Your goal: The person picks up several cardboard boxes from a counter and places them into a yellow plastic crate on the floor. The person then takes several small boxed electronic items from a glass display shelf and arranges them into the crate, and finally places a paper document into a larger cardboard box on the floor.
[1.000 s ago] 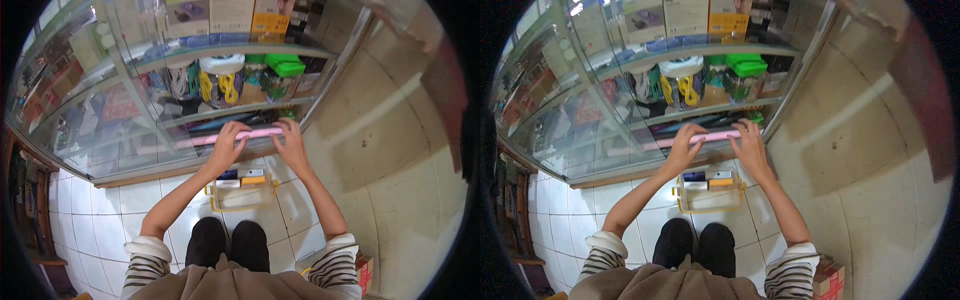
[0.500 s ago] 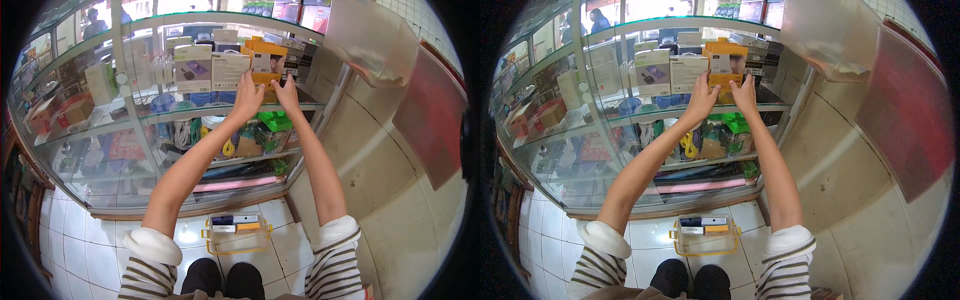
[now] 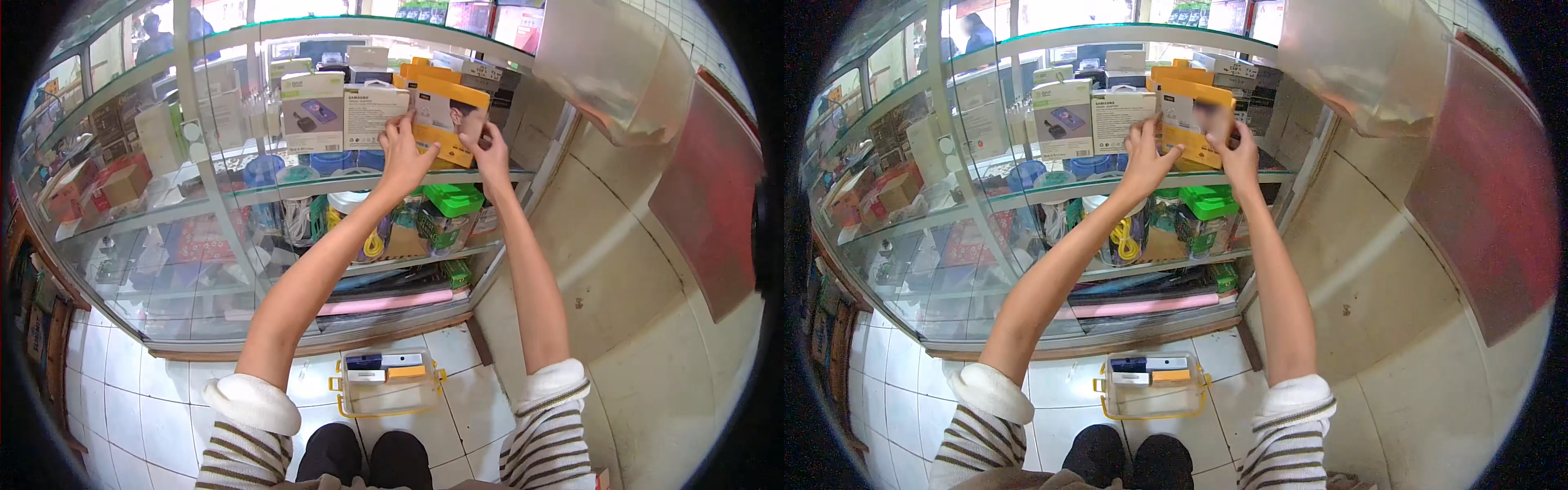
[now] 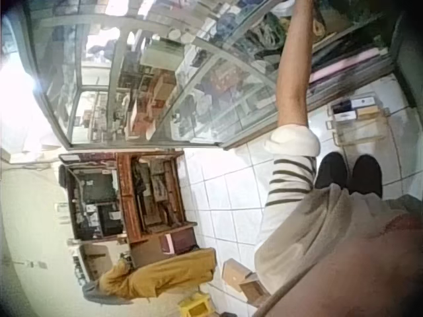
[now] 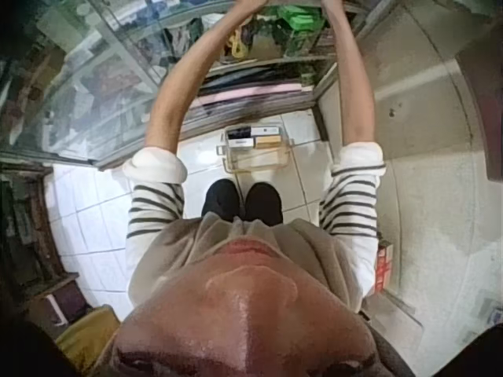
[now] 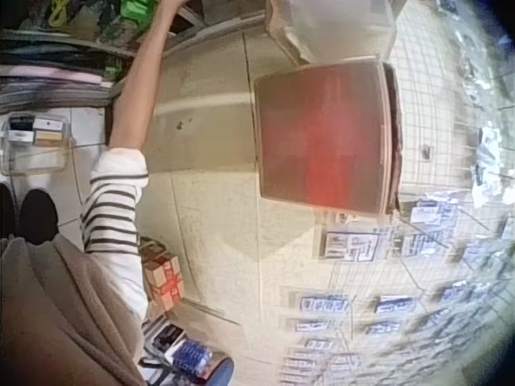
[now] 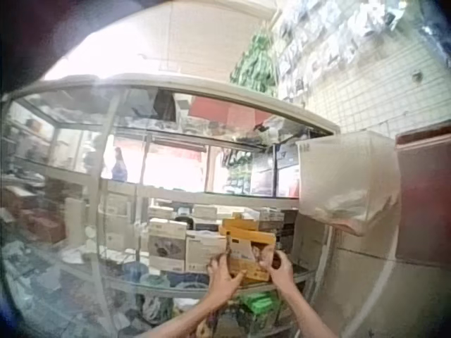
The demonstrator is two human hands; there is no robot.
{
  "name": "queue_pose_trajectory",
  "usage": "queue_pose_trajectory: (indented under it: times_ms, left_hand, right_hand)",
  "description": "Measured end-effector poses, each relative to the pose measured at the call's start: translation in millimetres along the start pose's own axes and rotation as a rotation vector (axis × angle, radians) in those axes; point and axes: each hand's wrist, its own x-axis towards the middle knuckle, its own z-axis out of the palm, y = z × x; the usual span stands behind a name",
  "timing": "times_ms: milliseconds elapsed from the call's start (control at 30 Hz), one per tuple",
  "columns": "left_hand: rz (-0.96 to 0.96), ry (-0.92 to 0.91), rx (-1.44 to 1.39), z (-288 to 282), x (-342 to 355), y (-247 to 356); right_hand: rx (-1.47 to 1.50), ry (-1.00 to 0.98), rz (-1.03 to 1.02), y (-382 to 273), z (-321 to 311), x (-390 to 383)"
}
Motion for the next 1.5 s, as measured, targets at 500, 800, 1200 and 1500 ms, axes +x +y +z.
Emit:
queue_pose_trajectory:
  times_ms: [500, 800, 1200, 1500]
  left_hand:
    - [-0.319, -0.612, -0.391, -84, -284, 23]
    - [-0.533, -0.735, -0.345, -38, -445, -41]
    - [-0.329, -0.73, 0.016, 12, -460, -73]
    - [-0.363, -0.791, 0.161, 33, -484, -84]
  right_hand:
    - [-0.138, -0.308, 0.28, -35, -69, -326]
    - [-0.408, -0.735, 0.302, 35, -57, -420]
    - [-0.809, -0.809, 0.067, 134, -36, -453]
    - [-1.034, -0.888, -0.086, 165, -19, -475]
